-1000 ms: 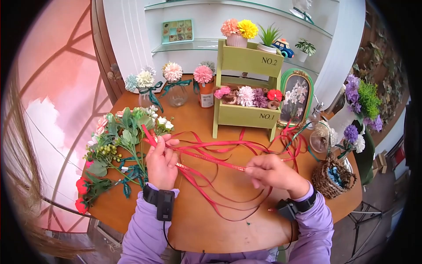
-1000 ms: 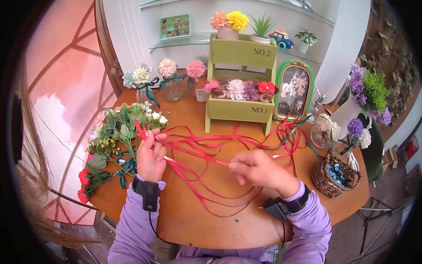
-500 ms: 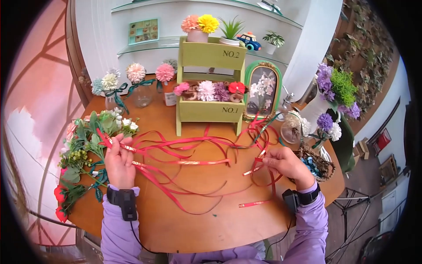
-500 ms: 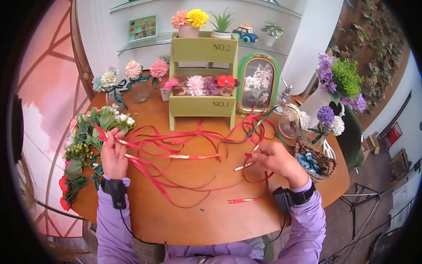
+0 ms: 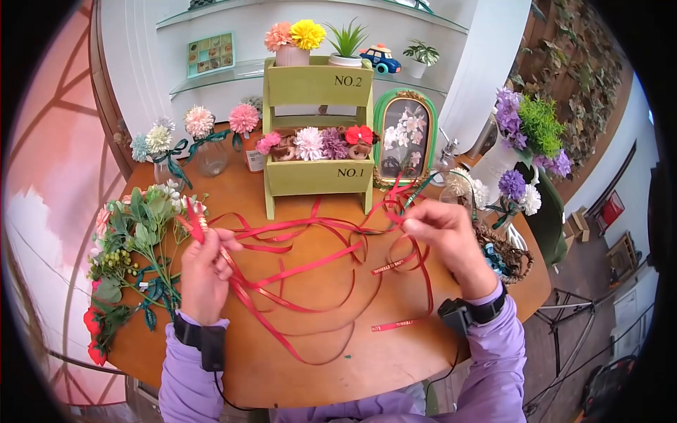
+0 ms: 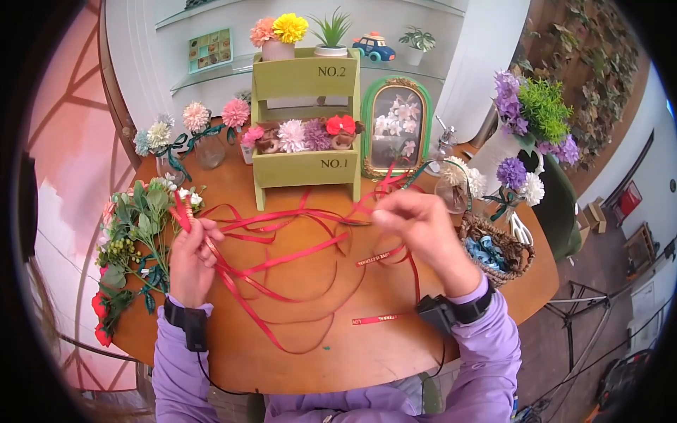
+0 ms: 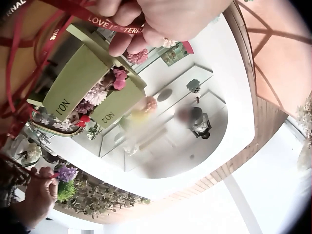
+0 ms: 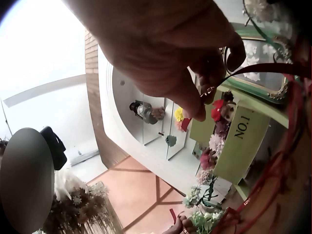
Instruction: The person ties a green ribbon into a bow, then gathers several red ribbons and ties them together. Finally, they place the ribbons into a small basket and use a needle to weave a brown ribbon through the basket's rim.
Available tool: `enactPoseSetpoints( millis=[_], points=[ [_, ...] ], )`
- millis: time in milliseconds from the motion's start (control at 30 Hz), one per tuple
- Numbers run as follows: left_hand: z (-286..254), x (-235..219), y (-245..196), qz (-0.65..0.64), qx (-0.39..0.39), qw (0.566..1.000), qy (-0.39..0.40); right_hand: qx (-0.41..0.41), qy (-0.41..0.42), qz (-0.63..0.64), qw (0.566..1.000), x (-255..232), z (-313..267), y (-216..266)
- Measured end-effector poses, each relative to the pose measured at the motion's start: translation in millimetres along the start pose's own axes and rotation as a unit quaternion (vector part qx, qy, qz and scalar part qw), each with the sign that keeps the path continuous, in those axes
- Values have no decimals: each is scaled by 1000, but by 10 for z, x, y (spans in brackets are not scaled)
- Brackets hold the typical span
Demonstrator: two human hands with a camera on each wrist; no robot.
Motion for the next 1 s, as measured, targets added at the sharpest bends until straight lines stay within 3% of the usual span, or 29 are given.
enactPoseSetpoints(
  millis=[67,100,200,333,433,600,733,867,1000],
  points=[
    [-96,125,75,69,-41,996,43,47,78,38,995,345,-14,112],
    [-153,193,96,77,-69,993,64,26,98,65,993,569,-15,30],
    [-301,357,193,93,-109,985,102,27,118,118,986,1168,18,5],
    [-294,261,335,58,-92,983,151,74,143,236,958,1635,135,-98],
    [-267,275,278,47,-97,988,107,92,135,284,945,1770,205,-156],
    [-257,294,237,37,-88,990,100,156,142,344,915,1888,202,-156],
    [-264,277,235,31,-76,991,104,155,150,357,909,1926,201,-193],
    [-238,225,271,24,-59,993,95,161,159,326,918,1984,153,-206],
    [-166,147,218,-76,-36,996,10,155,218,204,942,1903,23,-263]
  ],
)
Point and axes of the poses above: each hand's wrist, its own z-axis towards the middle knuckle, its own x-axis out of the palm, y = z × x, the point moved 2 cm from there along z, towards the middle knuckle, and after that the axes turned 5 degrees about -y, right-handed, at the moved point
